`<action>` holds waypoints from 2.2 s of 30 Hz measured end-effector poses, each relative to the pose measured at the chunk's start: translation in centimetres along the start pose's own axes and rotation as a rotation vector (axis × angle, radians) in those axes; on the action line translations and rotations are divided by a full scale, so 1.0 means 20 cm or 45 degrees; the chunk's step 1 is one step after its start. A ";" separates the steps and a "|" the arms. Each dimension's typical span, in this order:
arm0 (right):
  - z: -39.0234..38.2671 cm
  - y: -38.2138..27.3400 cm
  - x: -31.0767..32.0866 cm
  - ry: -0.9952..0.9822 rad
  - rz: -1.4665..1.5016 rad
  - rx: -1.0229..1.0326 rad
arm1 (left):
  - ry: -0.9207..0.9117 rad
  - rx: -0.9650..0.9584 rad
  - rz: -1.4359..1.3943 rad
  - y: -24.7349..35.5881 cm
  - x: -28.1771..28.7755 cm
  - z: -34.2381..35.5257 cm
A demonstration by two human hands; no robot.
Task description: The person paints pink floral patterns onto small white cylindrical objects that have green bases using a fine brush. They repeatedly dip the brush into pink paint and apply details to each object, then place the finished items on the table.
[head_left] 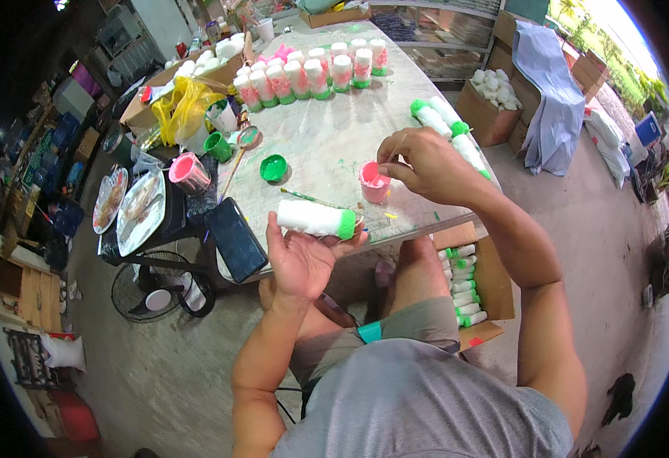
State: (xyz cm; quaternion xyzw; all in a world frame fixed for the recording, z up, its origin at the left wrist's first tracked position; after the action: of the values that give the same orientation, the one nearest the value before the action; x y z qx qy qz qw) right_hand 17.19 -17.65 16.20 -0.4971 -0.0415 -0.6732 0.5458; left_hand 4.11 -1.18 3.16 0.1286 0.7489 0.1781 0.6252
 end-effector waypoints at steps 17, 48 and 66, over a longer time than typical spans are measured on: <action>-0.26 0.04 0.24 0.319 0.261 -0.031 | -0.165 -0.146 0.579 0.01 0.02 0.02; -0.77 0.07 -0.18 0.977 2.019 -0.495 | -0.168 -0.335 0.410 -0.05 -0.07 -0.05; -0.44 -0.24 -0.09 0.118 0.296 0.269 | -0.607 -0.911 1.295 0.00 -0.13 -0.14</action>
State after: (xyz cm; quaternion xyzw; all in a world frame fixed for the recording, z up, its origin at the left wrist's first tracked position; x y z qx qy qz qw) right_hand 7.77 -19.64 12.81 -0.4069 -0.0288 -0.6196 0.6706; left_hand 1.87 -2.62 5.95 0.2863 0.3310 0.6551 0.6159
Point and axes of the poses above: each hand's wrist, its own z-axis towards the middle knuckle, its own x-axis out of the back of the hand, y = z × x, the point moved 6 cm from there along z, towards the middle knuckle, and after that the axes turned 14 degrees about y, right-handed, at the moved point
